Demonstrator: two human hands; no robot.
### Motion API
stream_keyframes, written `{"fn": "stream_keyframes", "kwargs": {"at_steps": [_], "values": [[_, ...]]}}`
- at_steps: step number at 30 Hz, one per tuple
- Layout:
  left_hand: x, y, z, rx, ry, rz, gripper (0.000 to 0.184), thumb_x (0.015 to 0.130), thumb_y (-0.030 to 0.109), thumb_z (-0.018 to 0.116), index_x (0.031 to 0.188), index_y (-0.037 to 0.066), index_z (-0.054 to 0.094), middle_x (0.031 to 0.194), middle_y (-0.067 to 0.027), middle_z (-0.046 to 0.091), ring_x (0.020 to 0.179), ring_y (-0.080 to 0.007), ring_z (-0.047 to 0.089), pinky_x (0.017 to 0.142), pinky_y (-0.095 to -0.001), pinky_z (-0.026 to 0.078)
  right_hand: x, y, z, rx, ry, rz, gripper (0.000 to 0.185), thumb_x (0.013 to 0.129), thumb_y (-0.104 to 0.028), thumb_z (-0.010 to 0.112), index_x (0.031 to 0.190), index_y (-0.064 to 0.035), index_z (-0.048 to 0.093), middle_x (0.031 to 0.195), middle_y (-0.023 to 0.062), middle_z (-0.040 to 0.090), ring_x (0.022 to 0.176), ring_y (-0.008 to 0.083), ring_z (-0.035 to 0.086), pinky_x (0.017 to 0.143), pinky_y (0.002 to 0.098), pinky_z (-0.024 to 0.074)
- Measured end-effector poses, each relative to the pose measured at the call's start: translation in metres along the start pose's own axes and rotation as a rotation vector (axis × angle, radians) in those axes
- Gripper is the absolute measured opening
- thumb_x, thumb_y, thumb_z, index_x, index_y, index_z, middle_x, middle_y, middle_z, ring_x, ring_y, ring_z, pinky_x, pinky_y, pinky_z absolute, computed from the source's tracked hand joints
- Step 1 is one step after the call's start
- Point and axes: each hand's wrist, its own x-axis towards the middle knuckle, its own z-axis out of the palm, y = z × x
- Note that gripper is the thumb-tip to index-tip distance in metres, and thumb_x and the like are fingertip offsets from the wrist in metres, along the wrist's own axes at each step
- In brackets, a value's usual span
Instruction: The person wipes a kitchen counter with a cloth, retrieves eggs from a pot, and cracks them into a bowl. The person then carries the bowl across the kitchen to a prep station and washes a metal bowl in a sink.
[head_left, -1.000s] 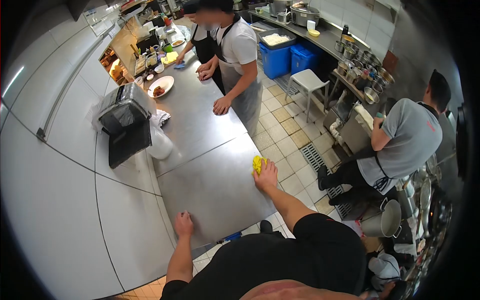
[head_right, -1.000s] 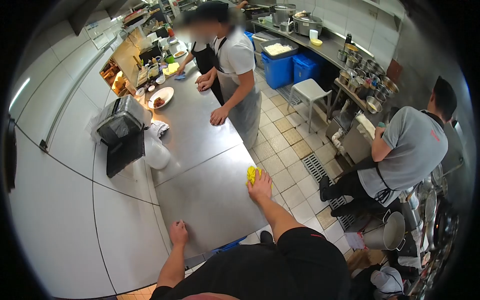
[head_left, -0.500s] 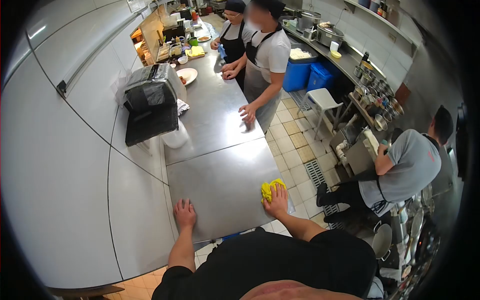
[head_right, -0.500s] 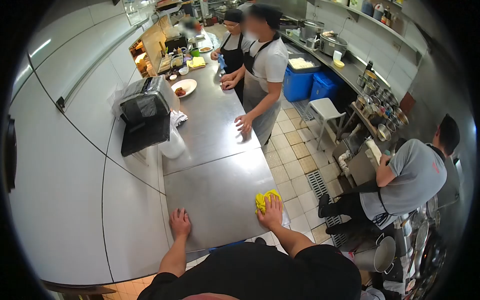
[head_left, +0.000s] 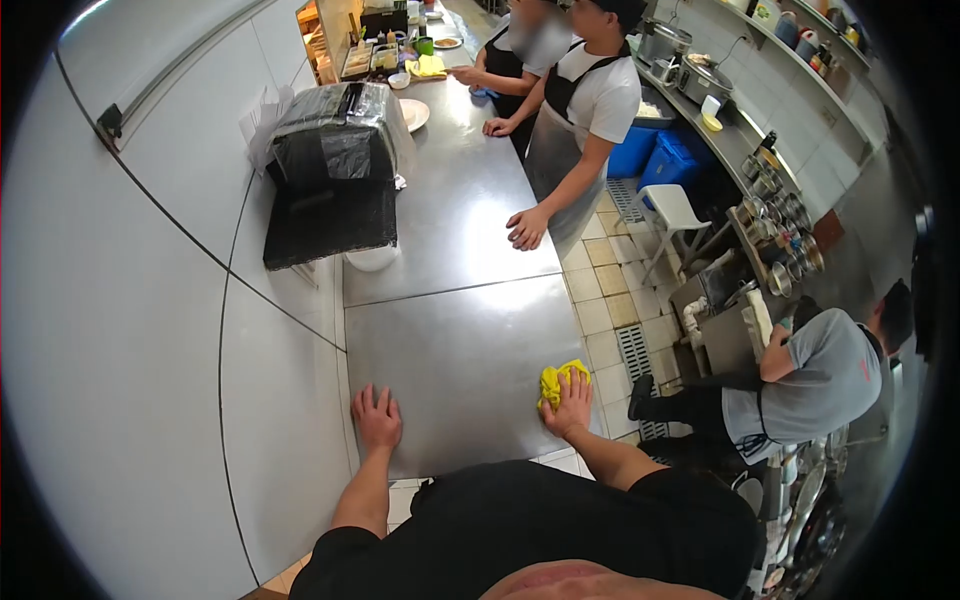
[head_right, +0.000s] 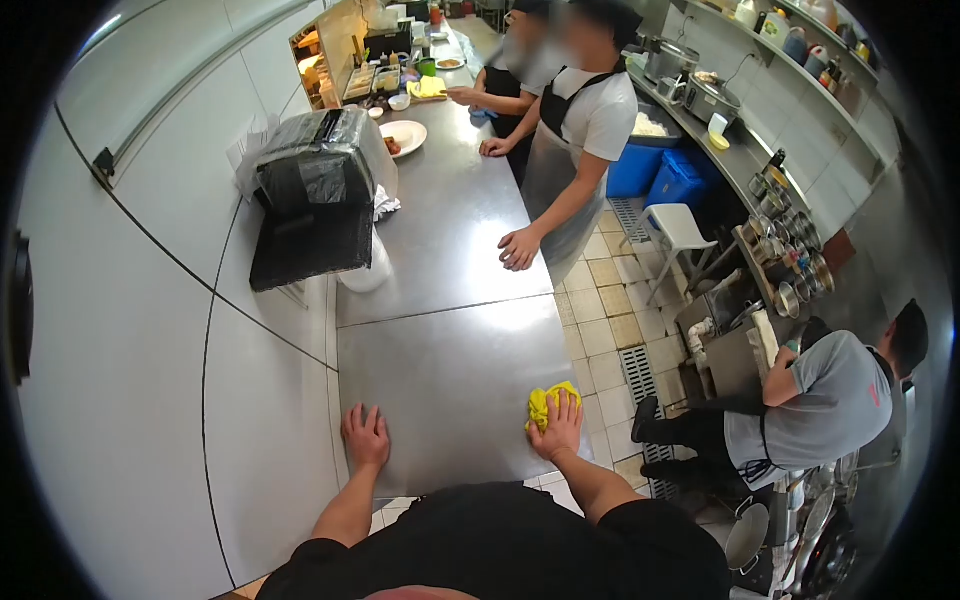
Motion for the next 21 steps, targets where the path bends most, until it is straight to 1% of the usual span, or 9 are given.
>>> {"fn": "stream_keyframes", "kwargs": {"at_steps": [4, 7, 10, 18, 21], "values": [[0.0051, -0.0046, 0.0044, 0.027, -0.024, 0.041, 0.033, 0.086, 0.029, 0.059, 0.117, 0.019, 0.064, 0.134, -0.0137, 0.049, 0.125, -0.0382, 0.040, 0.109, -0.0534, 0.027, 0.0050, 0.0018, 0.0035, 0.028, -0.017, 0.008, 0.076, 0.078, -0.047, 0.058, 0.141, -0.0097, 0.036, 0.151, 0.0185, 0.025, 0.141, 0.0395, 0.018, 0.114, 0.0556, 0.0096], [0.0046, -0.0054, 0.0059, 0.037, -0.024, 0.045, 0.033, 0.086, 0.029, 0.059, 0.118, 0.019, 0.064, 0.135, -0.0136, 0.049, 0.126, -0.0384, 0.039, 0.109, -0.0541, 0.026, 0.0056, 0.0006, 0.0045, 0.022, -0.011, 0.017, 0.077, 0.077, -0.047, 0.059, 0.140, -0.0099, 0.036, 0.151, 0.0182, 0.026, 0.140, 0.0394, 0.018, 0.114, 0.0552, 0.0104], [0.0053, -0.0036, 0.0035, 0.034, -0.039, 0.036, 0.033, 0.086, 0.029, 0.060, 0.118, 0.019, 0.064, 0.134, -0.0134, 0.049, 0.126, -0.0383, 0.039, 0.109, -0.0544, 0.026, 0.0054, -0.0013, 0.0009, 0.004, -0.007, 0.007, 0.076, 0.077, -0.042, 0.061, 0.140, -0.0097, 0.035, 0.150, 0.0195, 0.026, 0.140, 0.0403, 0.020, 0.113, 0.0548, 0.0131], [0.0073, 0.0015, -0.0019, 0.020, -0.067, 0.039, 0.030, 0.088, 0.027, 0.059, 0.116, 0.017, 0.065, 0.133, -0.0130, 0.048, 0.126, -0.0378, 0.038, 0.109, -0.0542, 0.026, 0.0064, -0.0013, -0.0016, 0.014, -0.018, 0.008, 0.075, 0.078, -0.043, 0.060, 0.140, -0.0097, 0.035, 0.151, 0.0193, 0.025, 0.141, 0.0399, 0.018, 0.114, 0.0536, 0.0129], [0.0063, 0.0026, 0.0013, 0.043, -0.038, 0.050, 0.030, 0.089, 0.026, 0.058, 0.116, 0.017, 0.064, 0.132, -0.0127, 0.049, 0.125, -0.0371, 0.039, 0.108, -0.0536, 0.027, 0.0064, 0.0008, -0.0048, 0.018, -0.037, 0.018, 0.074, 0.079, -0.044, 0.059, 0.140, -0.0097, 0.036, 0.151, 0.0186, 0.025, 0.141, 0.0394, 0.017, 0.115, 0.0532, 0.0122]]}}
